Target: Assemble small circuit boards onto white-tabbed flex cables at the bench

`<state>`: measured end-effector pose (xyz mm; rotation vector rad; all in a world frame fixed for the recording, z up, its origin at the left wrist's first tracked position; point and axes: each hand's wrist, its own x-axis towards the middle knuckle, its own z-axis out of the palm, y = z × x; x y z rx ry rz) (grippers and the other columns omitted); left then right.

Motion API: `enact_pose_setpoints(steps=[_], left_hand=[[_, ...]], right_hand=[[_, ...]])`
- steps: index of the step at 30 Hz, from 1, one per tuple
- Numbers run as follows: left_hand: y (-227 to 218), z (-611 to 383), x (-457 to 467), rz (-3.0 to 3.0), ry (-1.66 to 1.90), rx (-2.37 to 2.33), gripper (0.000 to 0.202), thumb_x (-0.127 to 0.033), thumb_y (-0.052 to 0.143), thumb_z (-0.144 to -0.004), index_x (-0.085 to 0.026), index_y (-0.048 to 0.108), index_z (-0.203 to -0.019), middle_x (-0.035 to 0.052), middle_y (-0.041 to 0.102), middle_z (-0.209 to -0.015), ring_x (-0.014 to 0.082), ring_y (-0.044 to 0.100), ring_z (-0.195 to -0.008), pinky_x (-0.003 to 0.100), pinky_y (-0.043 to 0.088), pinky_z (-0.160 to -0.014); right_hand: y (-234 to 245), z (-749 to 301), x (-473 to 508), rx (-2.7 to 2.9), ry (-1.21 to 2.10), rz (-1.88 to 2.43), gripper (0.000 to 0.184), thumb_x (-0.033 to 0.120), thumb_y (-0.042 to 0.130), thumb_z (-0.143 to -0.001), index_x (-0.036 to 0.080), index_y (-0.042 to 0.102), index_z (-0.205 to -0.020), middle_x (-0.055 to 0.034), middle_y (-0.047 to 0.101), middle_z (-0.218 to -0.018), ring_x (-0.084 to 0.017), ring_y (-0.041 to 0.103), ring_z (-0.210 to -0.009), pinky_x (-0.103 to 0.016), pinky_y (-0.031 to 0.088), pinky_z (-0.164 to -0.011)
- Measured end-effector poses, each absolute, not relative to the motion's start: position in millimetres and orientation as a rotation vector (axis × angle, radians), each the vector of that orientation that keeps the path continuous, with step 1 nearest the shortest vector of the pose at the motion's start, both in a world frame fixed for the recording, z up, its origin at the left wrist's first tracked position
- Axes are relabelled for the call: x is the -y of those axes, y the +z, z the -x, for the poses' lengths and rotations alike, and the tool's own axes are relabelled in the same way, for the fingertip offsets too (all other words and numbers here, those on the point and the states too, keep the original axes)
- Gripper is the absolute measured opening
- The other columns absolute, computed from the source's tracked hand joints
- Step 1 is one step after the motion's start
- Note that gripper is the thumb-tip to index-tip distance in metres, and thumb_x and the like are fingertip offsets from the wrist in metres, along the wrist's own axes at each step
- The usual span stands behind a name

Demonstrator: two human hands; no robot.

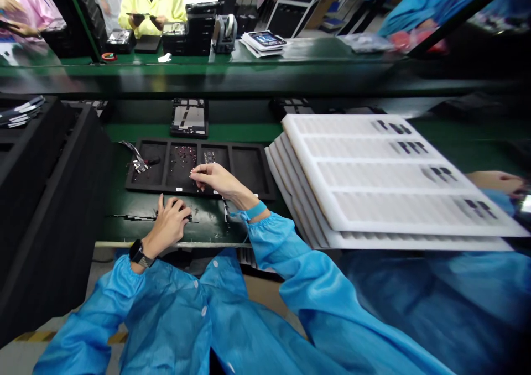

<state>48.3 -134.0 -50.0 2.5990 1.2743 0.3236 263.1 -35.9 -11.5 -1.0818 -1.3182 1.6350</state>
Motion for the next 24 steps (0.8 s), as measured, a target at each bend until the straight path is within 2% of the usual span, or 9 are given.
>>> enact_pose_setpoints(steps=[5, 12, 15, 20, 24], left_hand=[[-51.4, -47.8, 136.9, -2.565, 0.378, -1.273, 0.018, -0.016, 0.051, -0.102, -0.023, 0.067, -0.108, 0.0095, 0.067, -0.12, 0.0323, 0.051, -0.131, 0.074, 0.015, -0.128], [-45.8, -49.5, 122.1, -2.444, 0.296, -1.276, 0.008, -0.018, 0.062, -0.095, -0.021, 0.066, -0.102, 0.012, 0.066, -0.12, 0.0336, 0.051, -0.128, 0.069, 0.026, -0.124], [-45.1, -49.9, 118.7, -2.448, 0.273, -1.249, 0.011, -0.017, 0.06, -0.095, -0.019, 0.065, -0.104, 0.0139, 0.064, -0.123, 0.0343, 0.05, -0.128, 0.069, 0.026, -0.123], [-45.6, -50.9, 118.8, -2.413, 0.305, -1.249, 0.009, -0.021, 0.065, -0.096, -0.021, 0.066, -0.105, 0.0116, 0.065, -0.122, 0.0334, 0.051, -0.126, 0.068, 0.027, -0.123], [-43.7, -54.0, 119.7, -2.44, 0.296, -1.27, 0.011, -0.015, 0.068, -0.092, -0.021, 0.067, -0.101, 0.0129, 0.066, -0.123, 0.0354, 0.052, -0.126, 0.068, 0.028, -0.121]], right_hand=[[-11.7, -262.6, 33.5, 1.505, 1.581, 1.038, 0.032, 0.047, 0.087, -0.078, 0.019, 0.072, -0.079, -0.0012, 0.072, -0.065, -0.013, 0.064, -0.06, -0.025, 0.056, -0.058], [-17.1, -271.7, 30.7, 1.463, 1.646, 1.017, 0.035, 0.049, 0.088, -0.079, 0.02, 0.068, -0.082, 0.0, 0.07, -0.062, -0.014, 0.066, -0.059, -0.025, 0.058, -0.056], [-23.5, -278.0, 29.6, 1.408, 1.678, 1.006, 0.036, 0.049, 0.087, -0.08, 0.019, 0.067, -0.084, 0.0, 0.07, -0.064, -0.014, 0.067, -0.06, -0.025, 0.057, -0.057], [-33.6, -282.3, 30.2, 1.405, 1.689, 0.984, 0.035, 0.047, 0.086, -0.082, 0.018, 0.067, -0.085, 0.0003, 0.069, -0.065, -0.014, 0.066, -0.062, -0.024, 0.057, -0.059], [-35.1, -283.1, 31.9, 1.461, 1.7, 0.976, 0.032, 0.045, 0.085, -0.084, 0.018, 0.067, -0.086, 0.0003, 0.07, -0.067, -0.013, 0.065, -0.061, -0.025, 0.057, -0.06]])
